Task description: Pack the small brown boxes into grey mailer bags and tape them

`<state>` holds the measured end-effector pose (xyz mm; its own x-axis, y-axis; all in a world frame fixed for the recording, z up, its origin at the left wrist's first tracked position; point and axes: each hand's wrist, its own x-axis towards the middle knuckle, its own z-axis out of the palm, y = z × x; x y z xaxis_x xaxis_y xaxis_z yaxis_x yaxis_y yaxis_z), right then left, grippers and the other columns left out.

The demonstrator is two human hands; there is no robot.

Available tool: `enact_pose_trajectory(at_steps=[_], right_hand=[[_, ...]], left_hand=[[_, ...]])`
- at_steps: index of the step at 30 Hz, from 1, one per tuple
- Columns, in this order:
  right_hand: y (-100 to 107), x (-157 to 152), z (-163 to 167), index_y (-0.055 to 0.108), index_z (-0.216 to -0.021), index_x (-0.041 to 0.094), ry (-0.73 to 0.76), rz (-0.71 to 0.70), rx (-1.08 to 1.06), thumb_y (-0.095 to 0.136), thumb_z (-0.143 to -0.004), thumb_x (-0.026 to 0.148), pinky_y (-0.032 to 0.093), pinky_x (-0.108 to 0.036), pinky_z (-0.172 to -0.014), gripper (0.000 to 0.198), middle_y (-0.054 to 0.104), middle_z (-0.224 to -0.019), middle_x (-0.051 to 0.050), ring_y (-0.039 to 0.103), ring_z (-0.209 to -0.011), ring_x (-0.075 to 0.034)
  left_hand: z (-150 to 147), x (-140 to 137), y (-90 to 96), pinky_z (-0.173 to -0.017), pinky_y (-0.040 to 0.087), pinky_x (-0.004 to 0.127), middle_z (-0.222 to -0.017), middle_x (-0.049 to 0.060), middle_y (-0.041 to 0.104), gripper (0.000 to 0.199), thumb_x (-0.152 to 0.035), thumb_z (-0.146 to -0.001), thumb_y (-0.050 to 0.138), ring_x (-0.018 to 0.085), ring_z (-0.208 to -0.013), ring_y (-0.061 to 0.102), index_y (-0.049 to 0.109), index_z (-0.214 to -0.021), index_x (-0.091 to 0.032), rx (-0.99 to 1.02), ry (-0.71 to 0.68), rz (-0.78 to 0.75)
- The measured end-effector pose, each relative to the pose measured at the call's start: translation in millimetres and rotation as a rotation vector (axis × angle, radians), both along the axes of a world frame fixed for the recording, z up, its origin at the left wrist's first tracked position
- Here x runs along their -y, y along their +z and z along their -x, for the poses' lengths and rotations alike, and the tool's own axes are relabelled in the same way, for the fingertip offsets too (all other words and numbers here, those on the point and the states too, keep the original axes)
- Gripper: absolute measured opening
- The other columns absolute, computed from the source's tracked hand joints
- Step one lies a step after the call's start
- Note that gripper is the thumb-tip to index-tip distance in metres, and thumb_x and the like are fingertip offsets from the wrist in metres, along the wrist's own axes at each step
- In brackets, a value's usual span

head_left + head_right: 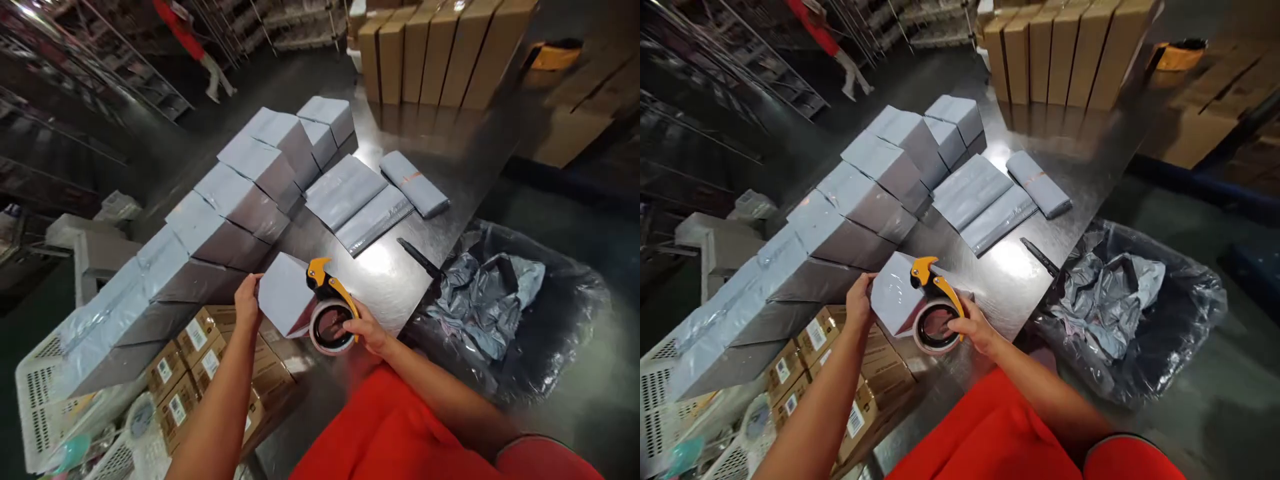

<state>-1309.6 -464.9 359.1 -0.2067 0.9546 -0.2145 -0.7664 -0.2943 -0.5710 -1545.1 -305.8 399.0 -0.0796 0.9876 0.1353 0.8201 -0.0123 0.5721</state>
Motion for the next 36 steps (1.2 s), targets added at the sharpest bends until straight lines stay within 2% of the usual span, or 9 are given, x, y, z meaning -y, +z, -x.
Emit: enact_pose_trajectory(at_steps=[3,5,7,11,15,18,20,25,36], right_hand=[[-4.4,-0.6,-2.7,0.066,-0.103,0.022,-0.017,0.034,0.029,0.073,-0.054,0.034,0.052,-0.029,-0.055,0.051,0.073,-0.087,-0.003,0.065,-0.065,-0.019],[-10.9,0.8,-7.3,0.066,-0.098,0.021,-0.076,0.089,0.03,0.072,-0.055,0.036,0.053,-0.03,-0.057,0.045,0.073,-0.083,-0.004,0.065,-0.064,-0.019],[-20.2,2.5,-19.0,0.065,-0.093,0.022,-0.179,0.153,0.061,0.072,-0.057,0.035,0.054,-0.031,-0.062,0.039,0.071,-0.078,-0.002,0.064,-0.066,-0.019],[-48.7,2.7,-68.6,0.064,-0.106,0.025,-0.373,0.254,0.308,0.07,-0.061,0.031,0.054,-0.031,-0.066,0.045,0.068,-0.082,0.001,0.061,-0.073,-0.019],[-74.6,-14.6,-117.4,0.047,-0.143,0.027,-0.318,0.334,0.6,0.065,-0.068,0.033,0.055,-0.038,-0.089,0.078,0.067,-0.122,-0.003,0.064,-0.104,-0.024],[-79.1,-59.0,-118.7,0.057,-0.137,0.027,-0.145,0.14,0.627,0.065,-0.067,0.027,0.037,-0.042,-0.116,0.071,0.061,-0.14,-0.002,0.052,-0.131,-0.026],[-76.5,-103.2,-101.7,0.066,-0.127,0.026,-0.022,0.016,0.578,0.064,-0.064,0.024,0.028,-0.044,-0.122,0.063,0.061,-0.14,-0.002,0.048,-0.136,-0.027],[-73.0,-190.7,-60.2,0.074,-0.113,0.023,0.28,0.043,0.482,0.061,-0.056,0.023,0.04,-0.046,-0.112,0.058,0.075,-0.112,-0.001,0.061,-0.116,-0.029],[-79.4,-192.3,-63.8,0.074,-0.116,0.022,0.393,0.009,0.47,0.056,-0.051,0.021,0.048,-0.042,-0.099,0.067,0.076,-0.097,0.001,0.065,-0.097,-0.026]], left_hand=[[-14.8,-5.5,22.2,-0.097,0.051,0.044,-0.106,0.018,0.073,0.046,-0.05,-0.082,0.045,0.032,-0.107,0.066,0.071,-0.092,-0.013,-0.029,-0.044,-0.028],[-30.9,0.3,37.6,-0.114,0.035,0.053,-0.14,0.024,0.058,0.057,-0.051,-0.083,0.047,0.038,-0.133,0.05,0.067,-0.116,-0.009,-0.142,-0.085,-0.086],[-50.5,12.5,45.4,-0.119,0.021,0.061,-0.158,0.027,0.036,0.072,-0.054,-0.086,0.046,0.04,-0.147,0.032,0.05,-0.141,-0.007,-0.328,-0.149,-0.087],[-79.4,33.8,40.7,-0.113,0.012,0.076,-0.164,0.03,0.014,0.1,-0.067,-0.079,0.056,0.046,-0.152,0.012,0.026,-0.156,-0.011,-0.598,-0.271,0.188],[-76.7,34.0,39.2,-0.112,0.007,0.077,-0.164,0.033,-0.007,0.142,-0.07,-0.049,0.078,0.05,-0.152,-0.004,0.008,-0.159,-0.013,-0.669,-0.372,0.42],[-68.7,31.8,40.3,-0.113,0.009,0.075,-0.163,0.035,-0.004,0.141,-0.062,-0.047,0.08,0.052,-0.151,0.001,0.01,-0.159,-0.013,-0.693,-0.415,0.408],[-65.6,33.2,38.4,-0.115,0.01,0.072,-0.163,0.034,0.003,0.13,-0.064,-0.054,0.075,0.051,-0.151,0.008,0.016,-0.158,-0.014,-0.699,-0.419,0.327],[-63.3,37.9,32.6,-0.117,0.011,0.069,-0.163,0.031,0.009,0.125,-0.063,-0.052,0.073,0.049,-0.151,0.012,0.021,-0.156,-0.019,-0.703,-0.415,0.24],[-66.8,37.4,32.4,-0.117,0.012,0.067,-0.163,0.029,0.01,0.123,-0.062,-0.051,0.074,0.049,-0.149,0.017,0.026,-0.155,-0.018,-0.683,-0.38,0.224]])
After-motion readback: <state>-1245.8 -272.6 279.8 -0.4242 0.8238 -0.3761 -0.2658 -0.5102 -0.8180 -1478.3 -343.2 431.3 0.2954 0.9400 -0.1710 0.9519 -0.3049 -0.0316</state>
